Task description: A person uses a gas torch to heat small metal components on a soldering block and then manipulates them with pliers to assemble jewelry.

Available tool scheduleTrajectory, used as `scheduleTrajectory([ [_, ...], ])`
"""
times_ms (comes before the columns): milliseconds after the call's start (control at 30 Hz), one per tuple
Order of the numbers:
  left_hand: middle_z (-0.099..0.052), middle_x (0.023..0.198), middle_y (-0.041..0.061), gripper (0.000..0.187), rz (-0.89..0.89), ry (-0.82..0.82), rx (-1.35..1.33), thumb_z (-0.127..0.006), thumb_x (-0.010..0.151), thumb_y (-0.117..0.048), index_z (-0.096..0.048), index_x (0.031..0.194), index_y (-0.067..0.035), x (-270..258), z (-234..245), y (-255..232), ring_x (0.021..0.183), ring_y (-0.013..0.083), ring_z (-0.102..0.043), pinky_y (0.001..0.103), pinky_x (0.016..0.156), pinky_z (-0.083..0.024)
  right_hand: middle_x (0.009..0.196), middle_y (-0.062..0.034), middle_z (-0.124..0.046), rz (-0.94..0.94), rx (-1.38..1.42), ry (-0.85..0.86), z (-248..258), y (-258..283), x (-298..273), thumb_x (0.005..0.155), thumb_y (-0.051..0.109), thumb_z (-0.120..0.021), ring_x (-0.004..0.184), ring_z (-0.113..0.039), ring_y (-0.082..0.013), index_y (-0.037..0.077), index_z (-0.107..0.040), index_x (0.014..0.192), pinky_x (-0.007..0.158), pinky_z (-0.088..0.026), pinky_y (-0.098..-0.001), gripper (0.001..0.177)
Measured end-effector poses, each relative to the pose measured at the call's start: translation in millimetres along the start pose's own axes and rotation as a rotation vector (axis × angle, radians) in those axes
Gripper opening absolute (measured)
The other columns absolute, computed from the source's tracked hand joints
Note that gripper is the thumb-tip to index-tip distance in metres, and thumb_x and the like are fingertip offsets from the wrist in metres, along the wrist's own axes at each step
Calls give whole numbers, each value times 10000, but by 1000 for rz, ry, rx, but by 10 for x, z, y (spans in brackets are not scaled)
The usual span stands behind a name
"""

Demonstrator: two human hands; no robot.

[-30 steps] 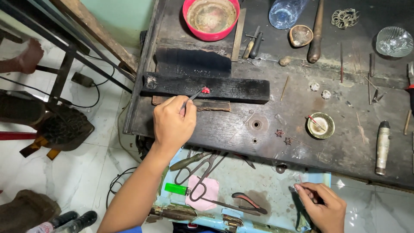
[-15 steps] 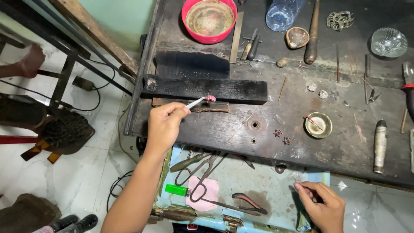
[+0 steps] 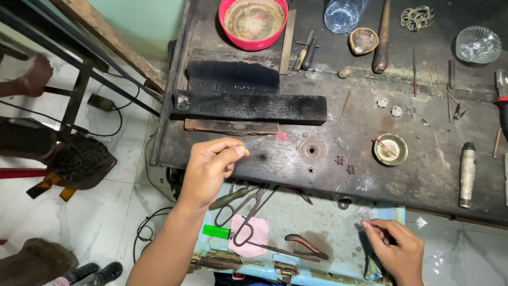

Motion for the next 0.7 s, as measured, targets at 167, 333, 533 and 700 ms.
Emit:
scheduleTrajectory([
  [167, -725, 786, 118, 151, 15, 33, -46, -672, 865, -40, -777, 862, 69, -13, -81, 11, 575, 100, -401, 236, 481, -229, 651, 10, -653, 1, 9, -8, 8, -21, 1, 863, 164, -800, 584, -471, -83, 84, -779, 800, 601, -422, -239, 103],
  [333, -592, 638, -1, 137, -134, 79, 196, -695, 898, -148, -779, 842, -56, 181, -131, -236, 515, 79, -406, 246, 429, -261, 634, 20, -647, 40, 13, -1, 7, -29, 10, 850, 161, -797, 578, -490, -70, 94, -791, 805, 607, -429, -247, 81],
  [533, -501, 556, 99, 374, -964, -169, 987, -484, 980, -60, -456, 607, -49, 1618, -168, -854, 514, 248, -478, 472, 535, -347, 657, 26, -680, 81, 11, -29, 35, 54, 36, 823, 189, -817, 557, -519, -61, 102, -779, 790, 616, -461, -225, 101],
  [700, -724, 811, 171, 113, -758, -76, 1594, -625, 848, -30, -731, 882, -10, 2663, -138, -594, 709, 403, -712, 545, 565, -592, 669, 49, -677, 109, 52, -60, 22, -1, 16, 812, 191, -816, 546, -511, -55, 129, -763, 789, 615, -457, -199, 85],
])
Point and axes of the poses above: each hand's wrist, its own x-axis towards the middle knuckle, its own z-axis out of the back of the hand, y = z × x, the point moved 7 cm from there along x, towards the middle knuckle
